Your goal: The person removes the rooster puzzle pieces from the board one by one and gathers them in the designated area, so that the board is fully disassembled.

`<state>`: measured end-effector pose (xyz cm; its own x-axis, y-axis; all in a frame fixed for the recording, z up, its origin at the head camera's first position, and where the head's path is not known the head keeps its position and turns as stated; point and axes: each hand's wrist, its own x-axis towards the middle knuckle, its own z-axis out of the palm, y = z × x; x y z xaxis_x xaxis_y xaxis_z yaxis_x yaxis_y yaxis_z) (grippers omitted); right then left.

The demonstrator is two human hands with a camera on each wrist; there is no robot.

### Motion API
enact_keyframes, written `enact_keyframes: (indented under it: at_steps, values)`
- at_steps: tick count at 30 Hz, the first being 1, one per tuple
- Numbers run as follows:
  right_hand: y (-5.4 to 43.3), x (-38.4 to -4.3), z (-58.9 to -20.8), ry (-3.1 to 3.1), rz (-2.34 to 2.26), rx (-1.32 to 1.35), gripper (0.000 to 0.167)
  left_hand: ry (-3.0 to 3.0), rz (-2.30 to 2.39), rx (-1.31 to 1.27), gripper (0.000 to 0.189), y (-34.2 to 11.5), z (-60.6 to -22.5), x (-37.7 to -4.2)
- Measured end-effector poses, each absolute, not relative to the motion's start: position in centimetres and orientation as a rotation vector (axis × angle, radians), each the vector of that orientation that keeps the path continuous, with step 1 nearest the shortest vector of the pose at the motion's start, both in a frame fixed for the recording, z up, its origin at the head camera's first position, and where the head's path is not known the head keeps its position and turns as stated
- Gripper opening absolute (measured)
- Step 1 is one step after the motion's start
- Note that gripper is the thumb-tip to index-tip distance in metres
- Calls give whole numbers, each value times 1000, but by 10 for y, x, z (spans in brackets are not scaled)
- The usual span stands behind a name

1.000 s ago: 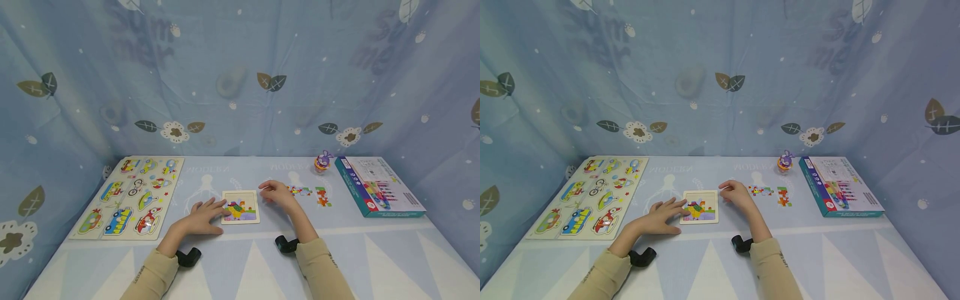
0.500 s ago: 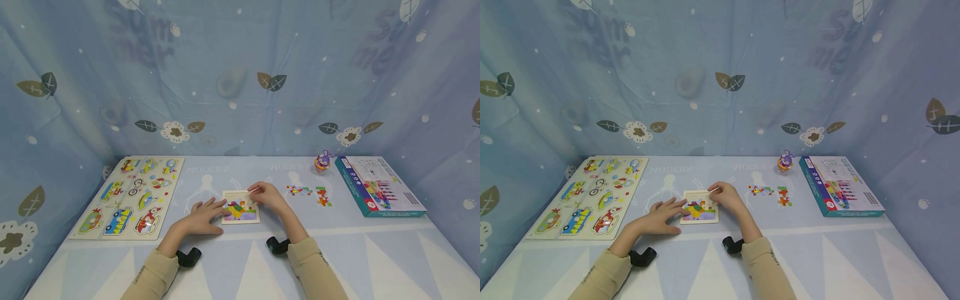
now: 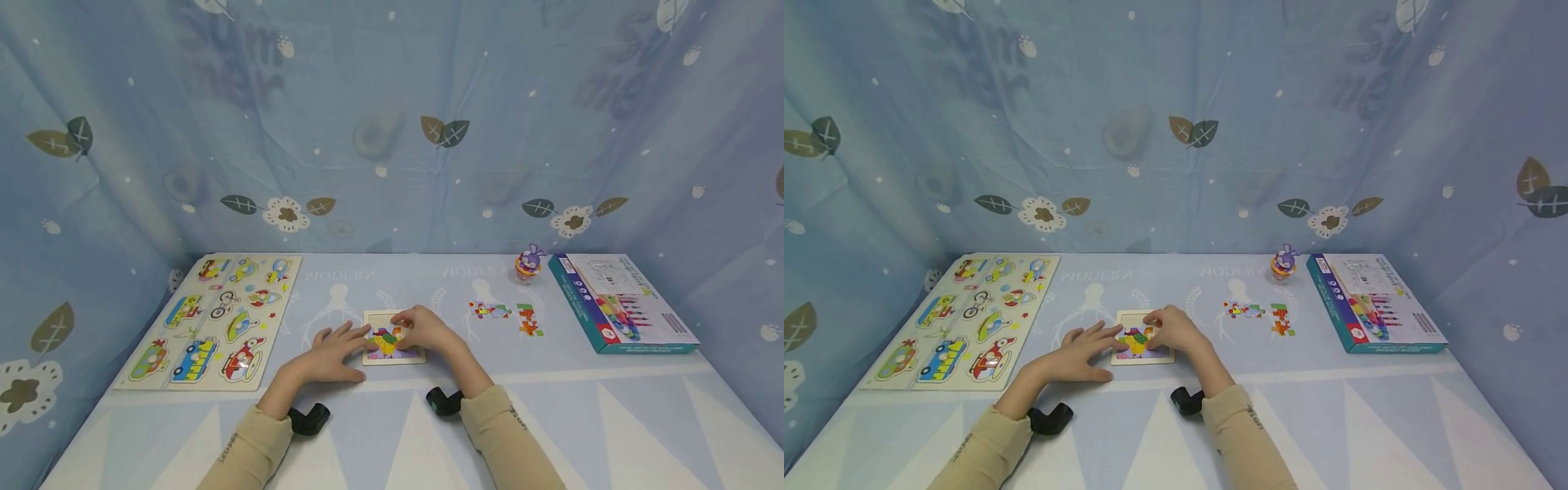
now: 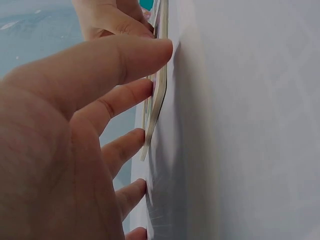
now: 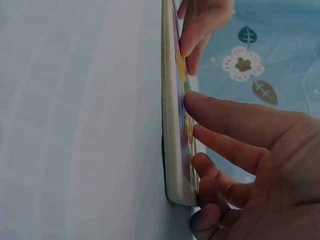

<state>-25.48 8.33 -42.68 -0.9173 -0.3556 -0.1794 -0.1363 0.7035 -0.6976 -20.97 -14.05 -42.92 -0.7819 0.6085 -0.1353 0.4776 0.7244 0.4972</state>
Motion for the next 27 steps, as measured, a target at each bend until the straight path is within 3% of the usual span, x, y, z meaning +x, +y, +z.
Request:
enact_keyframes:
  at_steps: [9,19,27]
  values:
    - [82,-257,-427,2610,-1052,-391,41,2651,635,853,48,-140,-430,-211]
    - [86,-254,-429,2506,-1368,-311,19,2644,635,847,49,-140,-430,-209]
    - [100,-255,-427,2493,-1492,-231,20,2654,614,848,48,-140,-429,-209]
